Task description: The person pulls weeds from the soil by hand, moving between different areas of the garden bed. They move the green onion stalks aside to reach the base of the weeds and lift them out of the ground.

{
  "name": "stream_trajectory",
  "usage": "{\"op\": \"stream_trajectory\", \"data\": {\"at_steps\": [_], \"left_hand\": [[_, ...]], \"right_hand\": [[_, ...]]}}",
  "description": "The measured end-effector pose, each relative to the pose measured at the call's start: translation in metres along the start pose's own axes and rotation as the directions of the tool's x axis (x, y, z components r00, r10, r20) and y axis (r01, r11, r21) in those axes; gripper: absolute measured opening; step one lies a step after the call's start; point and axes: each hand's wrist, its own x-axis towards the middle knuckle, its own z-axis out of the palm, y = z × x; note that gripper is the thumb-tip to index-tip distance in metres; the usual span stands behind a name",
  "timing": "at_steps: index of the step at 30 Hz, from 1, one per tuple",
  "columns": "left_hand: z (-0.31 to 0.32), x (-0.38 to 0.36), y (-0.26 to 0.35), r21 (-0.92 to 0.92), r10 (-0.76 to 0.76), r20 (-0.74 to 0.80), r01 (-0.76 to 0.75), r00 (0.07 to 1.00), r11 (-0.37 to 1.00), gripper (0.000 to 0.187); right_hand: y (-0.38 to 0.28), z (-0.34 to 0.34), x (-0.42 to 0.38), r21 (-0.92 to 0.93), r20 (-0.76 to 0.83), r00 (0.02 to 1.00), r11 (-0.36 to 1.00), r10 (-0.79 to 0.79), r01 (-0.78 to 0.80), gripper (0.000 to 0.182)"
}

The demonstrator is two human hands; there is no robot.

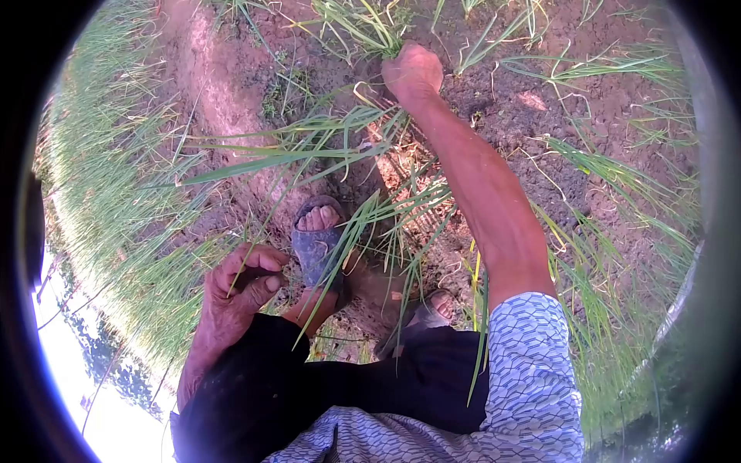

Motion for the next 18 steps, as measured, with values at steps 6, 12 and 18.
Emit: {"op": "stream_trajectory", "data": {"at_steps": [6, 12, 18], "left_hand": [[-0.002, -0.001, -0.002, -0.006, 0.007, -0.007, -0.007, 1.0, 1.0, 0.019], [-0.002, -0.001, 0.0, -0.017, -0.024, -0.005, 0.024, 1.0, 1.0, 0.018], [0.0, 0.001, 0.0, -0.019, -0.021, 0.012, 0.021, 1.0, 1.0, 0.018]], "right_hand": [[0.008, 0.001, -0.001, 0.368, -0.01, 0.997, 0.928, 0.074, -0.065, 0.029], [0.031, -0.022, 0.0, 0.534, 0.23, 0.96, 0.803, 0.161, -0.263, 0.046], [0.014, -0.013, -0.013, 0.006, 0.278, 0.855, 0.891, -0.437, 0.454, 0.041]]}}
